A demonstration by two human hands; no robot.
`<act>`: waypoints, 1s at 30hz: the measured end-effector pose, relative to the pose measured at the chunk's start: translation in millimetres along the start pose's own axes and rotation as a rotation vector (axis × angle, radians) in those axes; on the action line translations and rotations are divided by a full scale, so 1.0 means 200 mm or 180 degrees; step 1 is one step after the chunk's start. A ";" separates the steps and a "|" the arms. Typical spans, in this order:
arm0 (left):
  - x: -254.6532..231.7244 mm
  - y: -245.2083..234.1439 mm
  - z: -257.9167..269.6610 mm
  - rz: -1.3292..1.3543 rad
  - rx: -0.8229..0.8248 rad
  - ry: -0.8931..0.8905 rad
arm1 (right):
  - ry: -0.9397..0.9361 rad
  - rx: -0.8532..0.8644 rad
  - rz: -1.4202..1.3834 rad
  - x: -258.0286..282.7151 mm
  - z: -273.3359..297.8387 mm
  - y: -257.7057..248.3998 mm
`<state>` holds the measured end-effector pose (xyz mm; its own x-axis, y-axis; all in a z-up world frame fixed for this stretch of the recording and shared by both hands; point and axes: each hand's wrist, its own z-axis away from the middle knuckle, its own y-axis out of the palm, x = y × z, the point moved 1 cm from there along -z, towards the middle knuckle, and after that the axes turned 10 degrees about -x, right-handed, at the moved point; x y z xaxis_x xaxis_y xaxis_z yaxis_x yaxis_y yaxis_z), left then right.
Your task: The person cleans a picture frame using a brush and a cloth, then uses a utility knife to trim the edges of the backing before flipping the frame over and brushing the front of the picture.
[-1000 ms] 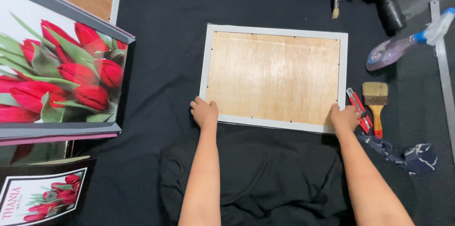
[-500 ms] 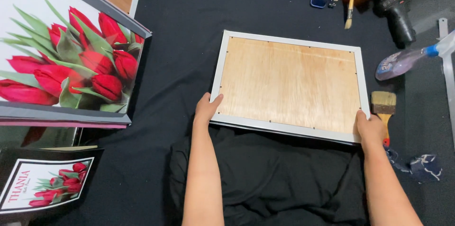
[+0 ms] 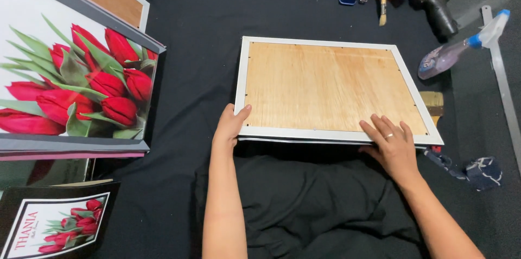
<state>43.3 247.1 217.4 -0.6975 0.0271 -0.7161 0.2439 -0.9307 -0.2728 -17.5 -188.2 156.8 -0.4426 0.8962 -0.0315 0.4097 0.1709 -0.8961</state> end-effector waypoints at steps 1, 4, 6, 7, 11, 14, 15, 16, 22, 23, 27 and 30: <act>0.00 0.00 0.01 -0.0007 0.0011 0.0008 | 0.0011 -0.0003 0.0009 0.00 -0.02 -0.02; -0.01 -0.01 0.03 0.0045 0.0027 0.0004 | -0.0146 -0.0792 0.0257 0.00 -0.12 -0.11; -0.04 -0.03 0.06 -0.0106 -0.0015 -0.0315 | -0.0223 -0.1127 0.0205 0.00 -0.19 -0.20; 0.01 -0.05 -0.02 -0.0113 -0.0020 -0.0308 | -0.0215 -0.1135 0.0202 0.01 -0.21 -0.24; -0.02 -0.17 -0.07 0.0204 0.0531 -0.0254 | -0.0314 -0.1197 0.0519 0.07 -0.30 -0.43; -0.11 -0.26 0.02 -0.0321 0.0539 -0.0456 | -0.0308 -0.1267 0.0591 0.13 -0.36 -0.58; -0.13 -0.29 0.03 -0.0576 0.0514 -0.0503 | -0.0283 -0.1243 0.0587 0.14 -0.39 -0.61; -0.18 -0.29 0.08 -0.0593 0.0526 -0.0481 | -0.0261 -0.1255 0.0605 0.14 -0.39 -0.62; -0.33 -0.38 0.29 -0.0619 0.0320 -0.0996 | -0.0016 -0.0849 0.0421 0.13 -0.35 -0.65; -0.33 -0.39 0.28 -0.0616 0.0401 -0.0945 | 0.0025 -0.0736 0.0453 0.13 -0.36 -0.66; -0.39 -0.45 0.24 -0.0617 0.0510 -0.0705 | 0.0186 -0.0341 0.0402 0.05 -0.39 -0.63; -0.44 -0.46 0.21 -0.0557 0.0438 -0.0153 | 0.0212 -0.0253 0.0187 0.00 -0.45 -0.65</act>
<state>54.2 314.7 331.0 -0.7531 0.1783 -0.6333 0.0243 -0.9544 -0.2976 0.5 -172.8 312.5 -0.3630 0.9304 -0.0509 0.4964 0.1469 -0.8556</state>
